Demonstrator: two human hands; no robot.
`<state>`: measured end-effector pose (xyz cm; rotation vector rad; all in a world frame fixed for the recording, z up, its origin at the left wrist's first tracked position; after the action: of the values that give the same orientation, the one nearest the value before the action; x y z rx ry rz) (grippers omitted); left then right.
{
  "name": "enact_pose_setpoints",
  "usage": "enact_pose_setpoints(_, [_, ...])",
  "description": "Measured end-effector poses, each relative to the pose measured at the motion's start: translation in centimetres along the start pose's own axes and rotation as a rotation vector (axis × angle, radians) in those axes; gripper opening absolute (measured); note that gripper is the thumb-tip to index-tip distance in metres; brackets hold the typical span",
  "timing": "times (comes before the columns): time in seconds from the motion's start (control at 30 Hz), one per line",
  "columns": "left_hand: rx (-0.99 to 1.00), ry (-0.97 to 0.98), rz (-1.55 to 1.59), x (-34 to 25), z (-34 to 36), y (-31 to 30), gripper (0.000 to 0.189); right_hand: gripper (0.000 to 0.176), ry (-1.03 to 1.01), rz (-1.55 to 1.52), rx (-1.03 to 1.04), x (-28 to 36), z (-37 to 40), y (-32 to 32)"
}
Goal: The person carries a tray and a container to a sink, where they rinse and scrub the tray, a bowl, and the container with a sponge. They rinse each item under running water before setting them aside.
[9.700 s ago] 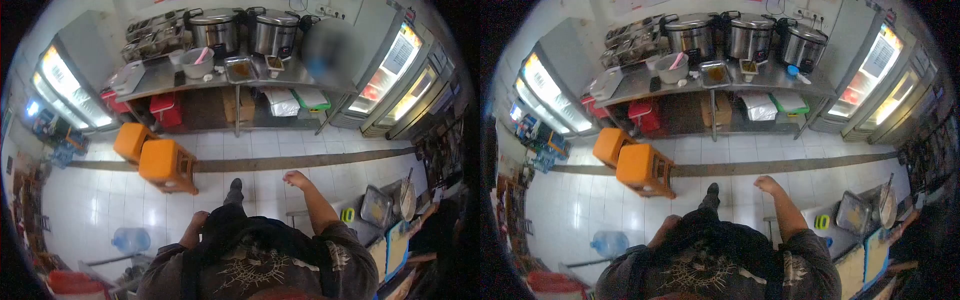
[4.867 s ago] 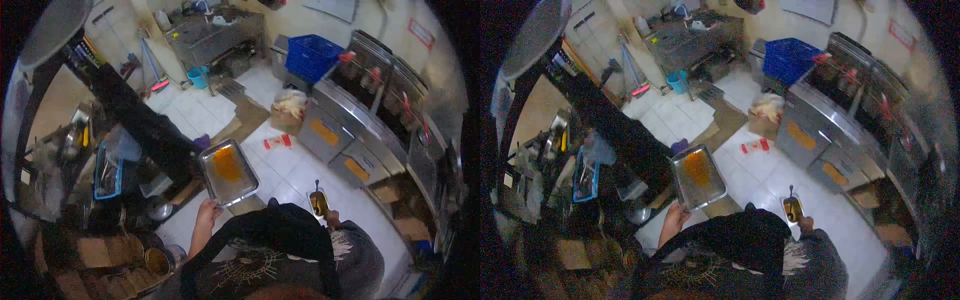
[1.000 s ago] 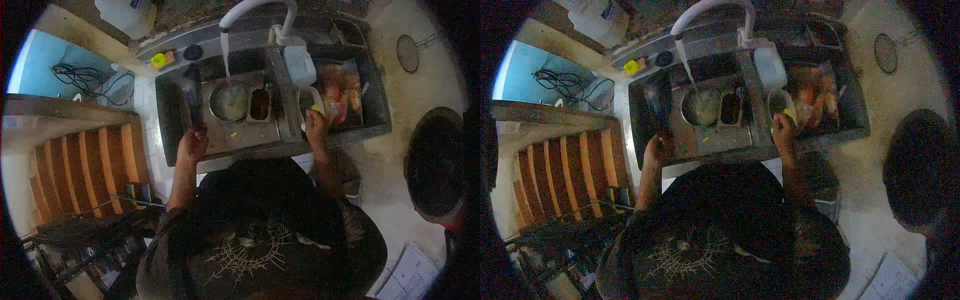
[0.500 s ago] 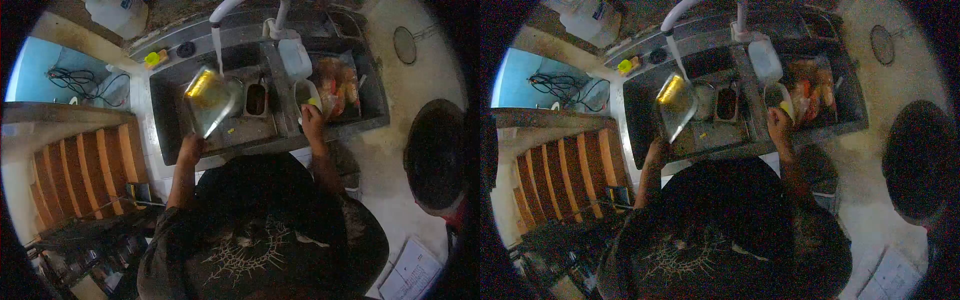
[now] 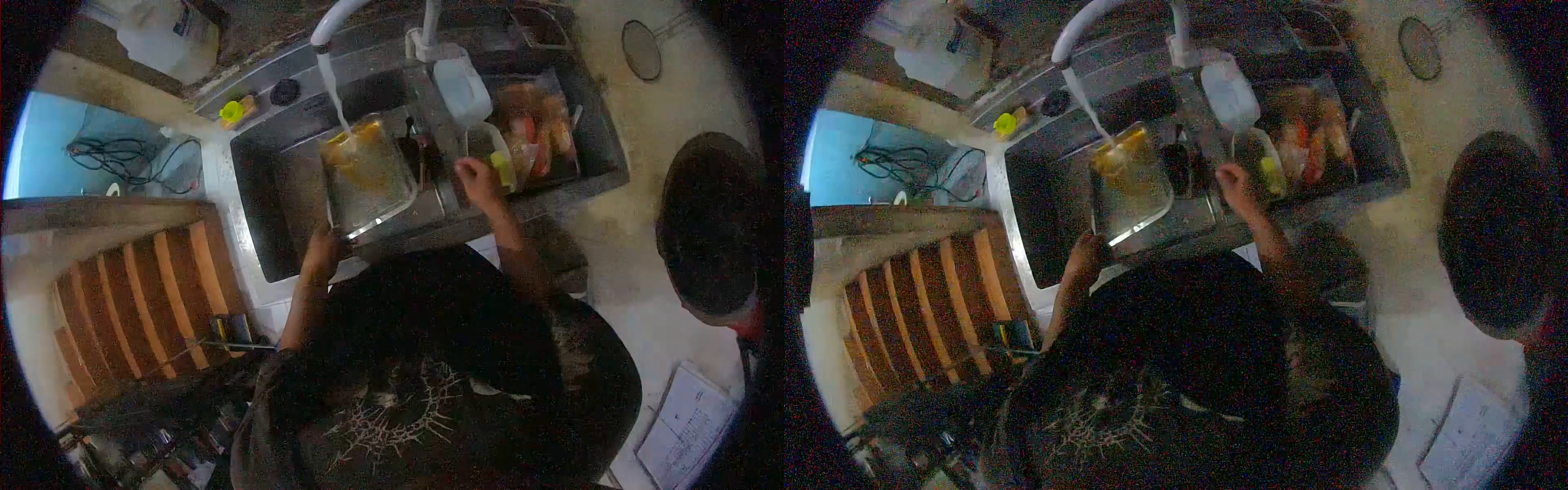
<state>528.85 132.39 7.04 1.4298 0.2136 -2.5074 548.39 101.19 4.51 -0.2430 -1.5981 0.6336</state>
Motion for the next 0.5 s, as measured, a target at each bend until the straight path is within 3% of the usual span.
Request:
enact_pose_setpoints(0.13, [0.016, -0.005, -0.138, 0.6, 0.2, -0.6, 0.025, 0.027, 0.086, 0.282, -0.185, -6.4, -2.7, -3.4])
enact_pose_setpoints(0.2, [0.093, 0.121, -0.627, 1.1, -0.6, -1.6, 0.022, 0.028, 0.101, 0.297, -0.149, -8.2, -3.6, -4.4])
enact_pose_setpoints(0.27, [0.076, 0.160, -0.543, 2.1, -1.6, -1.8, 0.019, 0.028, 0.075, 0.479, -0.053, -10.3, -4.3, -4.6])
enact_pose_setpoints(0.3, [0.022, 0.132, -0.217, 2.7, -2.0, -1.6, 0.017, 0.029, 0.047, 0.654, 0.029, -11.5, -4.6, -4.3])
enact_pose_setpoints(0.37, [0.020, 0.146, -0.036, 4.9, -3.7, -2.1, 0.015, 0.029, -0.018, 0.928, 0.177, -13.3, -5.3, -3.3])
enact_pose_setpoints(0.47, [0.178, 0.360, -0.714, 8.4, -6.9, -4.3, 0.018, 0.028, -0.008, 0.955, 0.277, -13.3, -6.9, -0.9])
enact_pose_setpoints(0.5, [0.232, 0.484, -1.095, 9.0, -7.8, -4.7, 0.018, 0.028, 0.011, 0.896, 0.282, -13.2, -7.5, -0.2])
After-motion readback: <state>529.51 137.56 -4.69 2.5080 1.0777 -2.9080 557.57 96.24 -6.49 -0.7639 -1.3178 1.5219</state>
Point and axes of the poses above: each hand's wrist, its own z-axis away from the middle knuckle, its own y-axis out of the palm, x = y × z, the point moved 1 cm from there along -z, towards the middle knuckle, and after that the axes turned 2 degrees about y, right-handed, at the moved point
